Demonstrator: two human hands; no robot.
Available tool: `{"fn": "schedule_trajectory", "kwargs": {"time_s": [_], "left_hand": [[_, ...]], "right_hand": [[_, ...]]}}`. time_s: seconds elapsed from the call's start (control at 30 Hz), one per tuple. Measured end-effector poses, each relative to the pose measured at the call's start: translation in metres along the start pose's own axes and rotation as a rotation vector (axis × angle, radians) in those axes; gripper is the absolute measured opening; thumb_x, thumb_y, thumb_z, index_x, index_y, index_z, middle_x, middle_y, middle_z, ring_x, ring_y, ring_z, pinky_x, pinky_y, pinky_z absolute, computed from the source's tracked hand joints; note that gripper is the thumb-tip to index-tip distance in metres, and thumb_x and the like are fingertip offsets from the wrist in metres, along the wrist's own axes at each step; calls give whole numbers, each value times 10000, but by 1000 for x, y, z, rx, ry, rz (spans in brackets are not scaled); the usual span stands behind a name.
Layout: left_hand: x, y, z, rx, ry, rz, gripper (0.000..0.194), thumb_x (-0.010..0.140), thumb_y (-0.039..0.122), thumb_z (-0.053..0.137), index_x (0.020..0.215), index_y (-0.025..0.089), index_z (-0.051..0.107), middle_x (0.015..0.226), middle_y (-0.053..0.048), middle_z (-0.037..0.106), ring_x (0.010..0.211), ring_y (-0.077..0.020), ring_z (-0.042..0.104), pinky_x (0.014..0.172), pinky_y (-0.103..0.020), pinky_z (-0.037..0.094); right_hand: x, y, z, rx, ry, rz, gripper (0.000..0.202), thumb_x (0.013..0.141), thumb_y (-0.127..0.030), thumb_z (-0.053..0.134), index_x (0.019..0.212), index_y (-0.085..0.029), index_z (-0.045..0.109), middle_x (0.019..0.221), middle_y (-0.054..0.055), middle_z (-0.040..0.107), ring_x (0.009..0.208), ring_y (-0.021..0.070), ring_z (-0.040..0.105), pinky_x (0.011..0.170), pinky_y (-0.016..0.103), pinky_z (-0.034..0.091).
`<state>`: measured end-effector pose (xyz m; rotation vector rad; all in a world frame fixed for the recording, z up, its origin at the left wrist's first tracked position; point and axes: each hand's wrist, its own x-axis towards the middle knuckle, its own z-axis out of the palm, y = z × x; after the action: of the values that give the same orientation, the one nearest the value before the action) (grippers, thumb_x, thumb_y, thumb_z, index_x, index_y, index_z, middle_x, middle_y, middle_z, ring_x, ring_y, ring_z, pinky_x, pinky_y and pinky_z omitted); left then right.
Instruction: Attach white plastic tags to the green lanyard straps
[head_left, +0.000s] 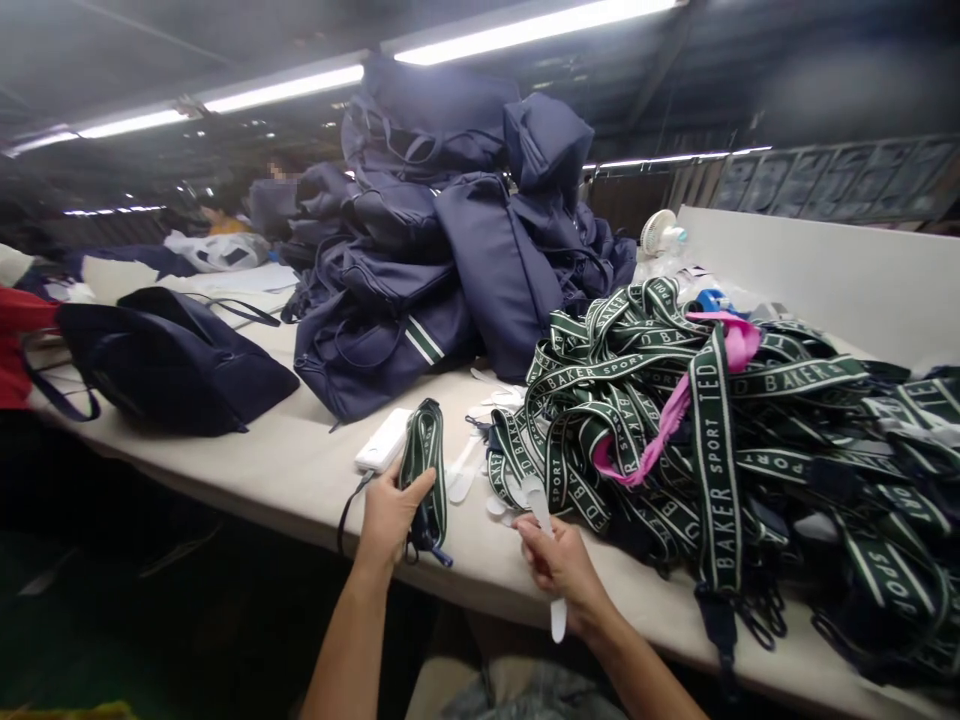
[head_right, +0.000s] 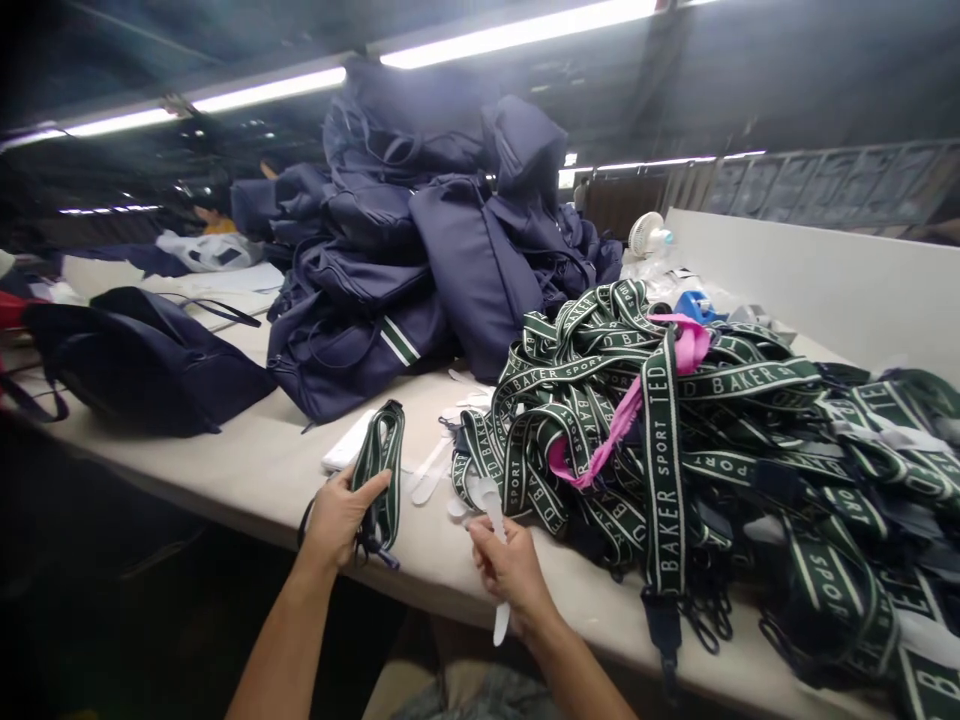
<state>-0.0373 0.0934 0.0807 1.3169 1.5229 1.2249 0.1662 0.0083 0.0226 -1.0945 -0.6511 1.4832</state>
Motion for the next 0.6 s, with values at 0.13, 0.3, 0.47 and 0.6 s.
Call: {"fn": "schedule_trajectory", "kwargs": {"time_s": [0.13,0.3,0.47,0.6], "left_hand": [[-50,15,5,126,-44,151,551,729,406,764,1226,195,655,1091,-82,731,1029,-290,682,962,-403,529],[-96,-17,32,411,-21,501,500,871,287,636,1355,194,556,1064,-110,667,1026,-298,660,926,-452,548],[-123,-54,38,520,38,651,646,905,169,569,1511,197,347,1188,-150,596,1107,-305,615,945,-458,548],[-135,-56,27,375,-64,508,657,902,294,628,1504,245,369,1329,-134,542,1244,-301,547,1058,-471,476]], "right_hand": [[-8,-8,25,73,-101,31,608,631,-549,857,1033,-143,649,589,-87,470,407,12,200,385,189,126],[-14,-14,46,100,-110,7,560,582,-602,863,743,-176,538,477,-122,324,401,23,192,386,201,140],[-20,-8,45,123,-22,87,531,565,-509,890,739,-199,495,495,-115,344,423,40,278,396,181,229],[-20,-4,43,122,2,67,492,617,-524,825,706,-215,453,449,-142,264,373,24,151,349,178,126]]}}
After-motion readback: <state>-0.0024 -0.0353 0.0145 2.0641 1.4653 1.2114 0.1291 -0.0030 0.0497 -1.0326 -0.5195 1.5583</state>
